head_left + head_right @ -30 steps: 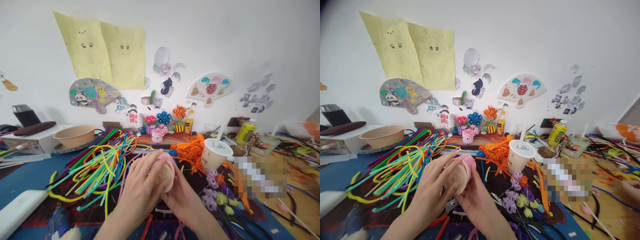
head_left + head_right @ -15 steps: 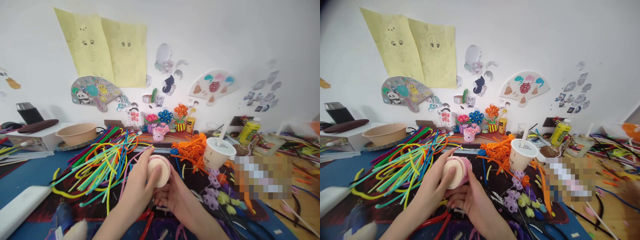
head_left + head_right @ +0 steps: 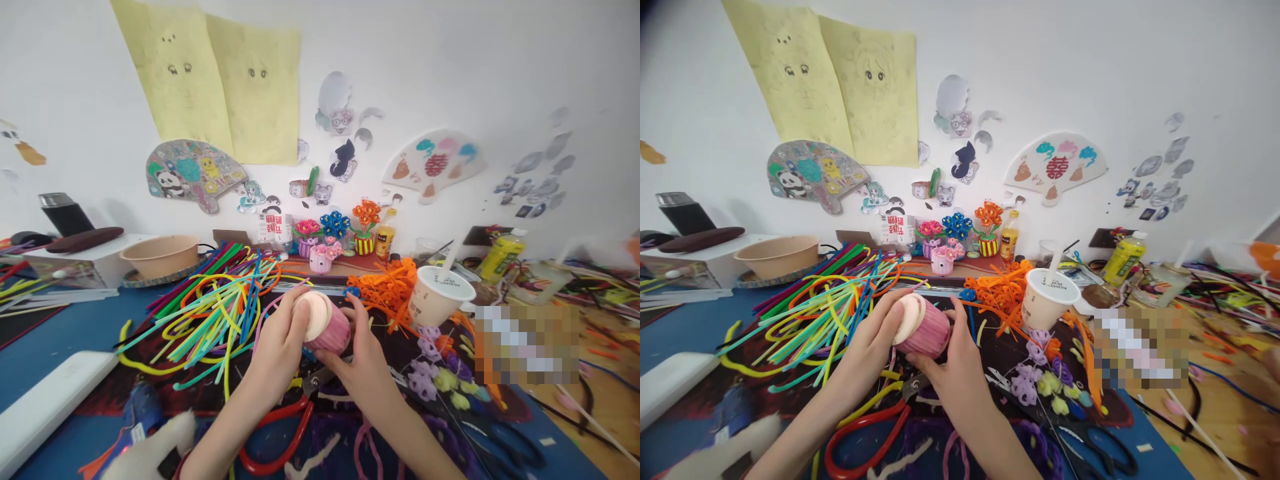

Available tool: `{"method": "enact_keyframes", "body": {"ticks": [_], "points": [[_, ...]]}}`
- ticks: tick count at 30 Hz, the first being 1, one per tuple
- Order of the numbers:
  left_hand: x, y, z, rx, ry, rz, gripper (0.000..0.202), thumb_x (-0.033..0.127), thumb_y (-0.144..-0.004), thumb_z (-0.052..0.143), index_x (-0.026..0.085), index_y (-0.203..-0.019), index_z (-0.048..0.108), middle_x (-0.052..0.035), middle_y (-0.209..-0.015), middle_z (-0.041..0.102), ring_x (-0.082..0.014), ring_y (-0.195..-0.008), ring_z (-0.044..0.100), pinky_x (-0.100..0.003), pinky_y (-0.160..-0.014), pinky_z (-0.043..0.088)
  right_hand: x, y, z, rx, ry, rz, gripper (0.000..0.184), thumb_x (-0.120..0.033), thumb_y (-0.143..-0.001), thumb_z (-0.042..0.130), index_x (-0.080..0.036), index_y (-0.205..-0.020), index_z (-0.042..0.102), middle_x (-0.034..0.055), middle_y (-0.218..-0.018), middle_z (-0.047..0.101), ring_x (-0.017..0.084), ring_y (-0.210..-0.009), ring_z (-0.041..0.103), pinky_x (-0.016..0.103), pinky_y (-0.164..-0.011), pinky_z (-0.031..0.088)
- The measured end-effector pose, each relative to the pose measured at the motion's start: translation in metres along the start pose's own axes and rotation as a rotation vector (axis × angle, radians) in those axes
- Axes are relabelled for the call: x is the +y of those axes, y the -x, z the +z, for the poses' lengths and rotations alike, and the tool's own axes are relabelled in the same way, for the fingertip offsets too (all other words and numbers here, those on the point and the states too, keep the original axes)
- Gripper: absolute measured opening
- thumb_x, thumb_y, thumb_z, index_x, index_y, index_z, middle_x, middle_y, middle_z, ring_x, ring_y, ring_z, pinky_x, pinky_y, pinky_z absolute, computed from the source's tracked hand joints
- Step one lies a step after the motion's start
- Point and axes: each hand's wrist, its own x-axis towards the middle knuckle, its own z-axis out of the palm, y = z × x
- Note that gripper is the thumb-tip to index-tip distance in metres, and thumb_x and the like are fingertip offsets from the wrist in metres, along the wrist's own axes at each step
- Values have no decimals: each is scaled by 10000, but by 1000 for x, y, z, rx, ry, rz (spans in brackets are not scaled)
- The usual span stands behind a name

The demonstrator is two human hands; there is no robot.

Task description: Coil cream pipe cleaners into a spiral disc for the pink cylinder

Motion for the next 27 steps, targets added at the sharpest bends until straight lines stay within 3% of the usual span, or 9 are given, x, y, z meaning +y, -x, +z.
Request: {"method": "enact_keyframes", "body": {"ticks": [3, 6, 11, 15, 18, 22, 27], "points": [[-3, -2, -3, 8, -37, 4, 382, 392, -998, 370, 187, -1244, 579, -109, -1242, 682, -260, -1159, 625, -398, -994, 454, -6, -7, 0, -80, -18, -92, 702, -395, -713, 845, -267, -1337, 550, 96, -1319, 628, 330, -1215, 566, 437, -1046, 399], [-3, -4, -10, -5, -60, 43, 382, 392, -999, 370, 186, -1260, 559, -112, -1245, 673, -258, -1151, 622, -391, -978, 458, -11, -13, 0, -123, -56, -79, 623, -360, -653, 879, -263, -1214, 627, 71, -1223, 685, 319, -1120, 610, 429, -987, 430], [4, -3, -26, -116, -157, 180, 323, 393, -967, 463, 207, -1180, 619, -91, -1210, 681, -260, -1064, 640, -376, -927, 457, -3, -13, 3, -179, -183, 2, 581, -298, -659, 854, -247, -1171, 584, 55, -1159, 708, 285, -1051, 643, 406, -924, 474], [12, 2, -37, -254, -363, 256, 230, 340, -945, 513, 220, -1082, 654, -81, -1121, 695, -278, -1033, 636, -384, -877, 455, 5, -4, 8, -258, -163, 22, 582, -246, -634, 864, -232, -1144, 583, 45, -1097, 719, 270, -992, 646, 398, -905, 472], [16, 5, -45, -340, -458, 218, 132, 309, -881, 630, 224, -972, 674, -54, -1007, 687, -263, -971, 626, -360, -822, 457, 1, 6, 10, -376, -126, 57, 612, -284, -625, 884, -231, -1141, 559, 33, -1070, 714, 242, -916, 648, 347, -829, 478], [18, 6, -51, -368, -462, 173, 109, 250, -776, 736, 204, -835, 656, -30, -927, 643, -238, -936, 593, -324, -787, 445, -10, 15, 11, -473, -113, 54, 546, -268, -655, 853, -229, -1089, 525, -6, -949, 694, 199, -813, 634, 274, -696, 462], [15, 6, -61, -369, -257, -71, 286, 431, -833, 645, 192, -689, 581, 36, -595, 538, -138, -541, 518, -233, -492, 350, -9, 18, 12, -478, -22, 75, 602, -263, -630, 862, -230, -1117, 511, 16, -1019, 685, 220, -890, 643, 293, -742, 483]]}}
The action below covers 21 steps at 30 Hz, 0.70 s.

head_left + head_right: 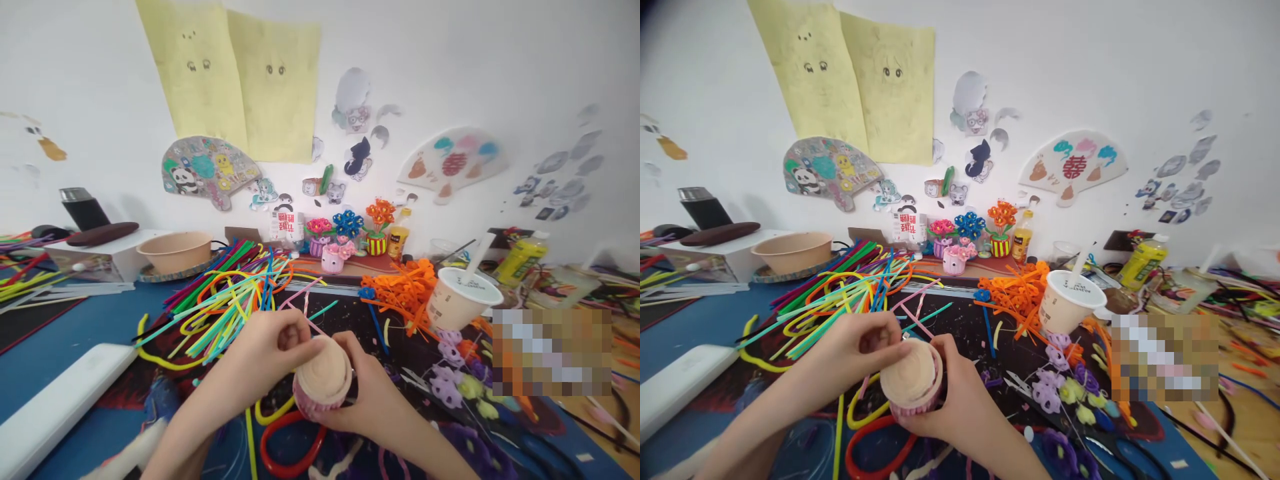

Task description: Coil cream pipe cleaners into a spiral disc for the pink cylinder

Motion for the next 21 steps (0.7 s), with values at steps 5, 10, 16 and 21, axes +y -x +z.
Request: {"method": "enact_keyframes", "body": {"ticks": [5, 10, 16, 21], "points": [[-11, 6, -5, 38, 324, -198, 384, 554, -794, 653, 193, -715, 550, 50, -463, 573, -114, -376, 536, -180, -374, 370, 4, 0, 2, 5, 29, -34, 744, -263, -635, 853, -249, -1288, 496, 67, -1215, 668, 290, -1105, 628, 397, -928, 483], [-7, 10, 1, -89, 451, -339, 404, 540, -677, 752, 172, -695, 584, 36, -460, 613, -102, -366, 559, -148, -346, 387, 4, 1, 5, 10, 50, -66, 649, -184, -623, 827, -247, -1218, 575, 64, -1194, 660, 294, -1086, 622, 413, -932, 472], [-4, 10, 10, -92, 329, -433, 382, 525, -667, 735, 181, -647, 570, 59, -413, 559, -90, -324, 518, -134, -302, 296, 6, 2, 7, 2, 56, -111, 663, -99, -596, 803, -263, -1183, 542, 18, -1123, 649, 237, -1001, 628, 341, -860, 475], [-3, 10, 14, -97, 294, -390, 328, 489, -720, 681, 202, -652, 537, 63, -421, 562, -98, -334, 517, -151, -338, 341, 4, 3, 9, 2, 56, -100, 640, -117, -633, 783, -279, -1193, 519, 1, -1123, 652, 220, -990, 634, 324, -849, 480]]}}
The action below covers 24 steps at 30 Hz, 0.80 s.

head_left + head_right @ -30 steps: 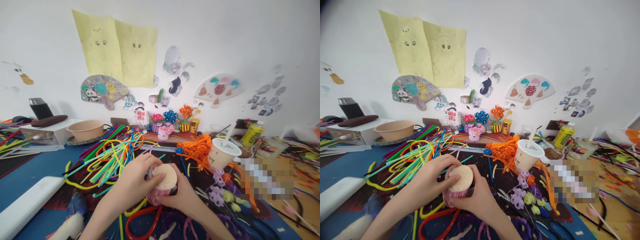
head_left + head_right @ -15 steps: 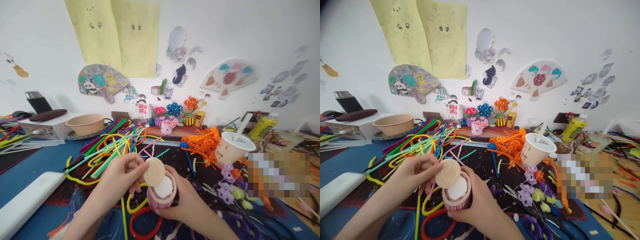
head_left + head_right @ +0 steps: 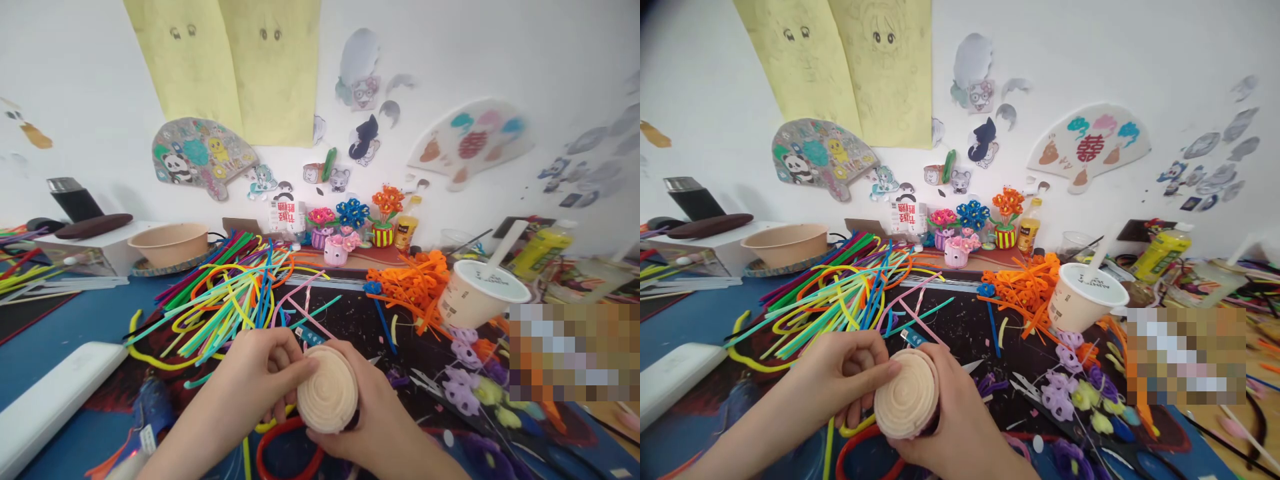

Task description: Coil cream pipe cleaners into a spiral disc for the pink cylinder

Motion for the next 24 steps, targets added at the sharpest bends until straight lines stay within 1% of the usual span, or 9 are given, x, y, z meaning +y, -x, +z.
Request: {"method": "enact_keyframes", "body": {"ticks": [6, 9, 11, 14, 15, 17, 18, 20, 24], "points": [[-1, -4, 3, 32, -46, 51, 310, 456, -787, 628, 215, -646, 494, 69, -403, 546, -101, -314, 503, -164, -343, 336, 0, 0, 0, 25, 58, 10, 592, -169, -676, 764, -283, -1202, 518, 12, -1135, 656, 230, -1006, 646, 340, -857, 510], [-1, -3, 1, 108, -117, 177, 288, 434, -816, 633, 212, -668, 527, 69, -429, 555, -110, -337, 528, -177, -350, 362, 4, 1, 2, 86, 92, -24, 620, -140, -661, 743, -281, -1219, 512, 34, -1184, 643, 250, -1077, 633, 368, -913, 508], [0, 0, 1, 300, -282, 418, 236, 392, -848, 643, 204, -716, 590, 53, -497, 607, -118, -410, 584, -184, -392, 410, 7, 2, 4, 167, 114, -41, 647, -123, -634, 737, -274, -1219, 508, 49, -1198, 633, 262, -1099, 627, 384, -933, 507], [-1, 8, 6, 606, -614, 972, 177, 253, -945, 562, 214, -809, 668, 25, -672, 722, -117, -557, 664, -196, -515, 487, 11, 2, 8, 311, 88, -64, 644, -148, -599, 758, -270, -1177, 501, 37, -1096, 655, 244, -957, 672, 355, -835, 551], [-3, 11, 10, 636, -713, 1142, 211, 197, -970, 517, 217, -849, 689, 22, -737, 754, -115, -611, 688, -199, -570, 512, 12, 2, 9, 353, 51, -66, 638, -168, -597, 768, -273, -1165, 496, 24, -1043, 667, 229, -877, 685, 335, -774, 568], [-10, 12, 17, 621, -869, 1381, 285, 121, -994, 458, 220, -955, 722, 31, -898, 799, -112, -787, 736, -196, -770, 552, 14, 1, 10, 394, -43, -43, 607, -216, -626, 778, -278, -1157, 490, 5, -957, 688, 209, -756, 697, 304, -672, 587], [-13, 12, 21, 577, -963, 1377, 288, 109, -995, 466, 227, -1035, 726, 42, -1024, 797, -108, -908, 738, -194, -911, 531, 15, 1, 10, 411, -74, -29, 563, -236, -661, 767, -279, -1153, 496, 3, -924, 698, 207, -725, 701, 298, -644, 592], [-19, 10, 27, 590, -1058, 1389, 310, 116, -1006, 459, 229, -1142, 712, 61, -1167, 764, -99, -1049, 712, -213, -1118, 406, 15, 1, 8, 433, -97, -2, 502, -263, -722, 743, -279, -1168, 513, 22, -923, 720, 224, -756, 722, 311, -665, 609], [-22, 6, 29, 566, -1161, 1401, 338, 122, -1002, 471, 218, -1260, 668, 34, -1275, 718, -133, -1152, 683, -313, -1241, 210, 15, 1, 2, 452, -114, 28, 556, -308, -706, 773, -295, -1213, 547, 55, -1033, 740, 282, -906, 735, 369, -777, 620]]}}
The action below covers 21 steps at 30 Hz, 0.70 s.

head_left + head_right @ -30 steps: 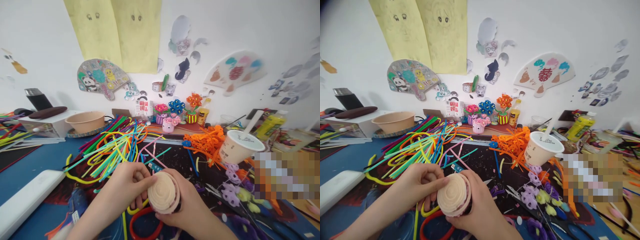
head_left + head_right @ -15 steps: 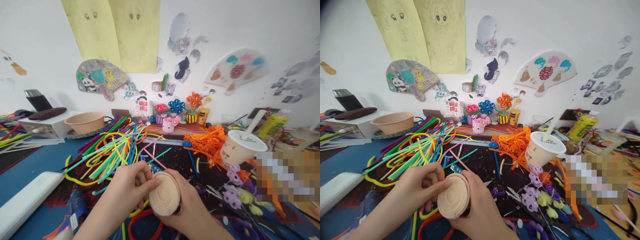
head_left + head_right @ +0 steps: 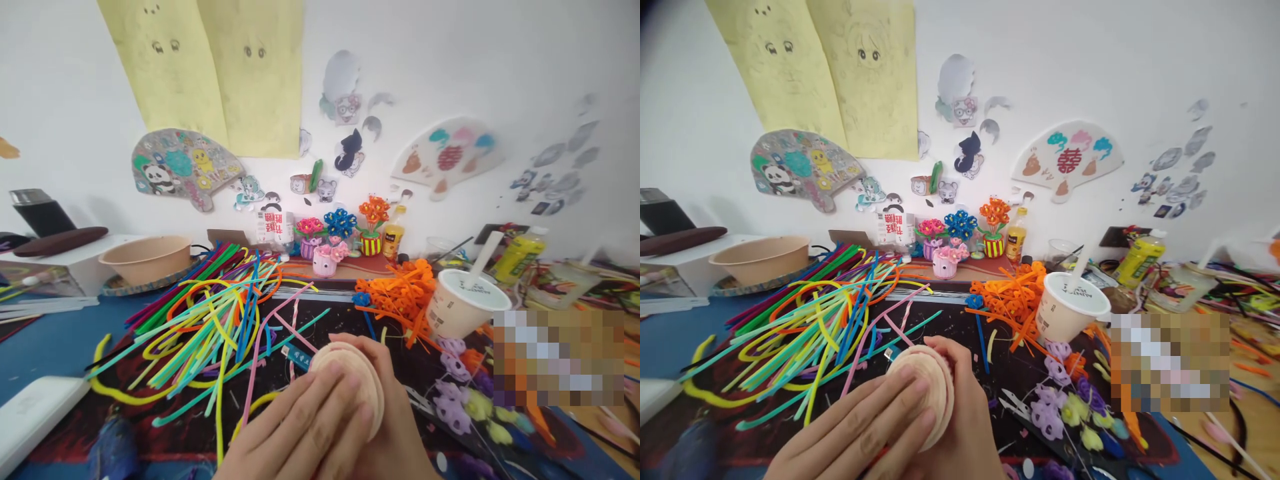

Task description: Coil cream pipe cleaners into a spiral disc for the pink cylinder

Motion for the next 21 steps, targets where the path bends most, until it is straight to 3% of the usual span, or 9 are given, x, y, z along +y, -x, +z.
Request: {"method": "enact_keyframes", "body": {"ticks": [6, 11, 17, 21], "points": [[0, -3, 1, -41, -81, 30, 359, 148, -1020, 425, 169, -1311, 634, -40, -1307, 696, -185, -1181, 670, -388, -1232, 163, -2, 1, 0, 37, -21, -22, 514, -262, -725, 744, -296, -1217, 598, 66, -1117, 733, 319, -1015, 713, 417, -891, 595], [5, 1, 5, -106, -79, 66, 392, 133, -1004, 451, 116, -1379, 567, -87, -1389, 629, -232, -1267, 604, -419, -1229, 177, -1, 5, -1, -11, -57, -6, 424, -257, -783, 698, -304, -1191, 594, 60, -1082, 742, 295, -973, 719, 399, -871, 599], [10, 0, 11, -29, -36, 2, 391, 83, -1009, 393, 131, -1323, 621, -64, -1336, 673, -207, -1247, 619, -382, -1235, 201, 0, 6, -1, 43, -15, -26, 316, -290, -842, 647, -282, -1155, 603, 69, -1090, 738, 281, -982, 720, 369, -841, 604], [10, -4, 15, 44, 60, -93, 330, 126, -977, 489, 137, -1253, 670, -54, -1262, 723, -181, -1213, 646, -304, -1216, 258, -5, 3, -1, -8, -16, -53, 359, -290, -807, 670, -279, -1158, 595, 56, -1078, 735, 285, -994, 720, 365, -855, 596]]}}
